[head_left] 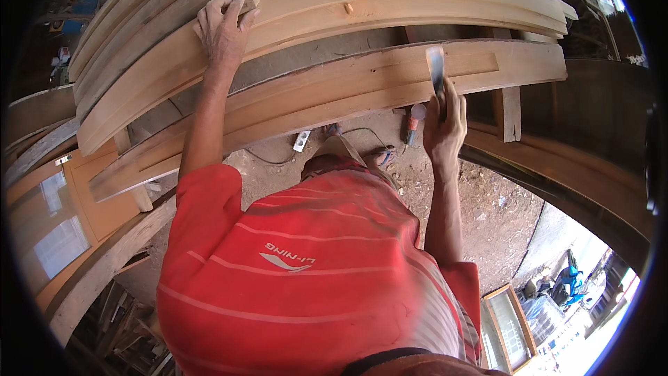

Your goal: The person sands long wooden boards by hand using a piece of sandpaper and with an electric orbital sander, moving the boards between stacks.

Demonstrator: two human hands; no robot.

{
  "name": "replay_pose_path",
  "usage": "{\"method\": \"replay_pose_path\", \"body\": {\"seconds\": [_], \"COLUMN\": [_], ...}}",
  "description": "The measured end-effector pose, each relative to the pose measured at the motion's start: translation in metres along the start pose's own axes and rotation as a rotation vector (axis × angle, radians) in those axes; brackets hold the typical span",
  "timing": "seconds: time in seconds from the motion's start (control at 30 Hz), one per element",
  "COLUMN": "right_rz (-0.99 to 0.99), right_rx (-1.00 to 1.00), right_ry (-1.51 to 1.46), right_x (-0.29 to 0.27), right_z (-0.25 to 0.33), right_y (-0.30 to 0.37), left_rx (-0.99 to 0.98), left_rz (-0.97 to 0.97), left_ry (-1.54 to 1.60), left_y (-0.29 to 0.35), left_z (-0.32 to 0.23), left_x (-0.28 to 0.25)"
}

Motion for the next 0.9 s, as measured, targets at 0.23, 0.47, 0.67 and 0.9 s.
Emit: {"method": "replay_pose_path", "body": {"seconds": [0.23,0.47,0.67,0.9], "right_rz": [0.088,0.035,0.490,1.307], "right_rx": [-0.448,-0.490,-0.712,-0.216], "right_ry": [0.297,0.372,0.062,0.126], "right_x": [0.120,0.131,0.161,0.258], "right_z": [0.041,0.078,0.113,0.061], "right_y": [-0.166,-0.150,-0.062,-0.062], "left_rx": [-0.032,-0.234,-1.064,-1.882], "left_rz": [-0.018,-0.176,-0.129,-0.511], "left_ry": [0.295,0.360,0.653,1.420], "left_y": [0.013,0.063,0.260,0.351], "left_z": [0.002,0.019,0.003,0.031], "left_x": [-0.004,-0.055,-0.094,-0.040]}}
Point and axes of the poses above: each hand's wrist, its own y-axis away from the middle knuckle, its own x-axis out of the palm, z = x × y, the point moved 8 cm from there along -y, towards the middle knuckle, and after that the axes turned 2 degrees about -x, right-handed, at the moved point
